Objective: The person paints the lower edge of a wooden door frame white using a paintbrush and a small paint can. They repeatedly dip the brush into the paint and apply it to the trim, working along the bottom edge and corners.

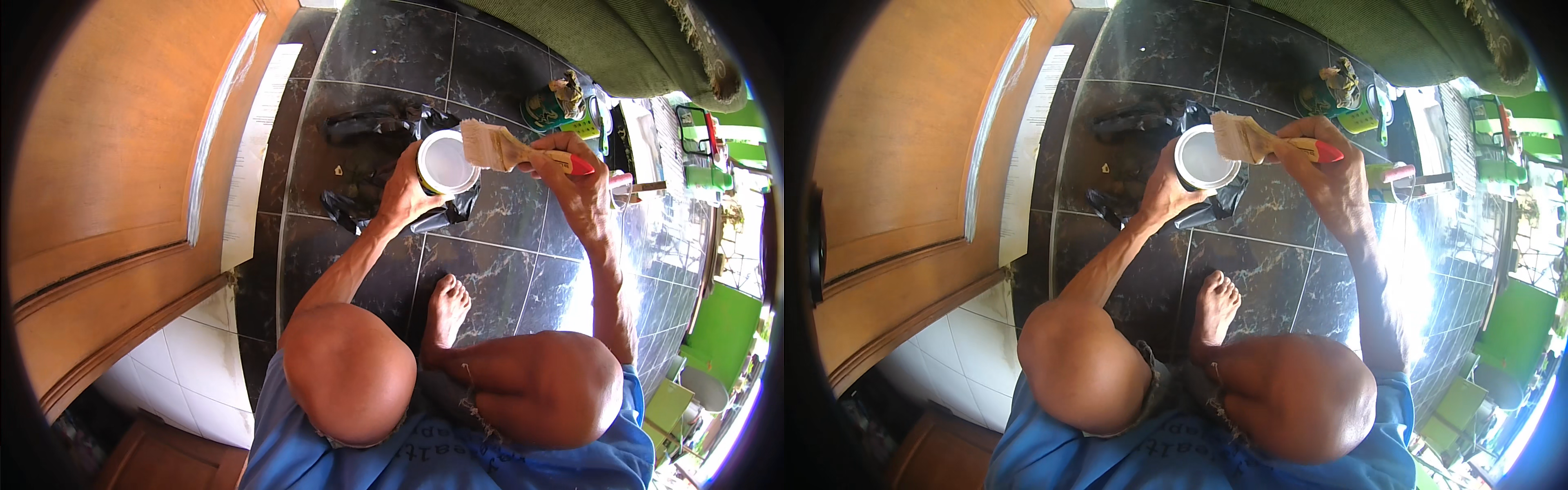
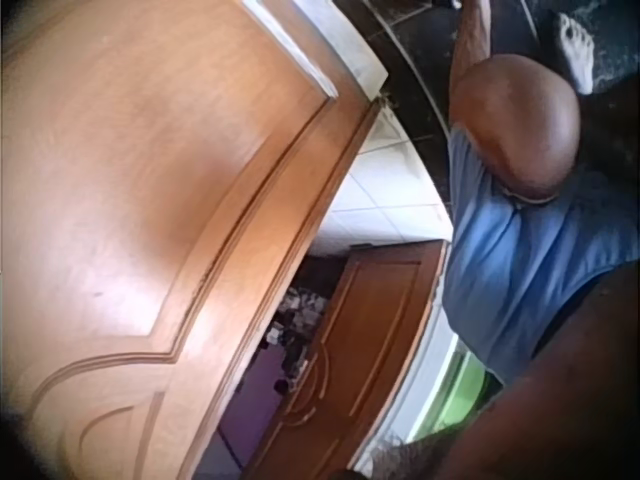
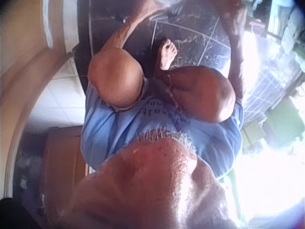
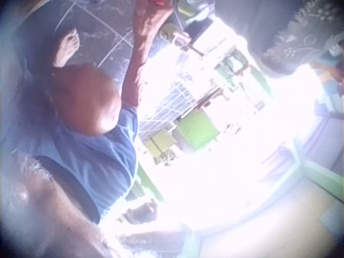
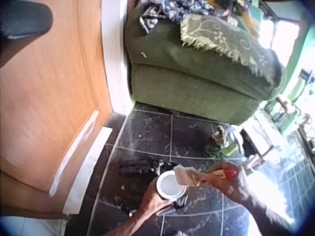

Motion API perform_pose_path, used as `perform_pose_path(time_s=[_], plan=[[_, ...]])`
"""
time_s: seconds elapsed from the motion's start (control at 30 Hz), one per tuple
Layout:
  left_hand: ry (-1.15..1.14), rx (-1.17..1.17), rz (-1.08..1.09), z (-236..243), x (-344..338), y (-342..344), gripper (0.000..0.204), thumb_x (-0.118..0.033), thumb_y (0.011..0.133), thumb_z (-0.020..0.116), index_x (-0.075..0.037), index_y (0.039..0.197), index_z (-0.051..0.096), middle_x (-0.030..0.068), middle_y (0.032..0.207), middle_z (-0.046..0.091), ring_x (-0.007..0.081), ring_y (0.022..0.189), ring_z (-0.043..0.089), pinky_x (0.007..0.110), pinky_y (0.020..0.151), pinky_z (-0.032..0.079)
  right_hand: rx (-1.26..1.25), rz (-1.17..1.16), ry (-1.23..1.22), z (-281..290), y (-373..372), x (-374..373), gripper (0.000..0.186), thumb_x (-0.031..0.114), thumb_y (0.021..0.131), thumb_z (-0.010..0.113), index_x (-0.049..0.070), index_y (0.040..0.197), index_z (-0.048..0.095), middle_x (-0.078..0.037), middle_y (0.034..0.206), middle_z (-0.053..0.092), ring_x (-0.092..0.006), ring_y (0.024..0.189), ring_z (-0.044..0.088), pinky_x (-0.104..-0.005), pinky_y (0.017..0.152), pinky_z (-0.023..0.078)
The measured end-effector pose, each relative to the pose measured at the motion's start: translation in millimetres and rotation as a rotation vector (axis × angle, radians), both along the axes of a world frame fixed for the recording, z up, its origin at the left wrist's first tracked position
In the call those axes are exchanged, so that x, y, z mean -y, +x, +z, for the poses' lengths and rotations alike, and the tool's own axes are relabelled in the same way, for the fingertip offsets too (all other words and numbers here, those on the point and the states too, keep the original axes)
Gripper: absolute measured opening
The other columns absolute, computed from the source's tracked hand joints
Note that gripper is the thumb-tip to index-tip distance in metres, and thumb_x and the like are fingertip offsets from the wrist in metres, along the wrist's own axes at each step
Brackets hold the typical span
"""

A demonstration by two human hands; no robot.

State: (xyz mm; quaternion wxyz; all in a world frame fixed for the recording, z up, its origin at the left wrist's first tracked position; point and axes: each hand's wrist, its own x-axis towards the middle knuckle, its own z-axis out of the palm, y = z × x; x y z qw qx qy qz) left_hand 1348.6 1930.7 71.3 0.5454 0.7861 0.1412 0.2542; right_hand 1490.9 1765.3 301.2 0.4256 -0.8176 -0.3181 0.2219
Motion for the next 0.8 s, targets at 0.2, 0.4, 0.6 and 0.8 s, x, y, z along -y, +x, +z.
perform_pose_path(time_s=[0.2,0.4,0.6,0.8], plan=[[-0.041,0.005,-0.019,-12,0,-5,0.092,-0.015,0.065,0.092,-0.001,0.141,0.043,0.0177,0.136,0.051,0.0322,0.13,0.051,0.041,0.11,0.043,0.173,0.223,-0.086,0,-3,-21,0.018,0.016,0.09,0.076,0.004,0.104,0.075,-0.011,0.099,0.075,-0.0198,0.087,0.073,-0.0335,0.078,0.057],[-0.035,-0.018,-0.051,-3,-2,-3,0.089,-0.015,0.064,0.092,-0.001,0.138,0.045,0.0169,0.133,0.053,0.0317,0.124,0.055,0.041,0.107,0.045,0.267,0.407,-0.133,-11,2,-42,0.023,0.022,0.09,0.076,0.002,0.1,0.074,-0.014,0.093,0.075,-0.0273,0.083,0.073,-0.0366,0.075,0.057],[-0.035,-0.021,-0.081,9,-5,-2,0.087,-0.013,0.061,0.093,-0.001,0.136,0.049,0.0152,0.13,0.057,0.0312,0.123,0.057,0.04,0.105,0.046,0.357,0.505,-0.112,-43,10,-57,0.024,0.023,0.089,0.076,0.0,0.097,0.073,-0.015,0.093,0.074,-0.0292,0.08,0.072,-0.038,0.075,0.057],[-0.054,-0.019,-0.075,12,-5,0,0.087,-0.011,0.058,0.095,-0.002,0.133,0.052,0.0151,0.125,0.061,0.0334,0.12,0.059,0.042,0.105,0.046,0.286,0.473,-0.179,-52,10,-64,0.023,0.021,0.088,0.074,0.0,0.098,0.074,-0.016,0.091,0.074,-0.0302,0.08,0.073,-0.0376,0.076,0.057]])
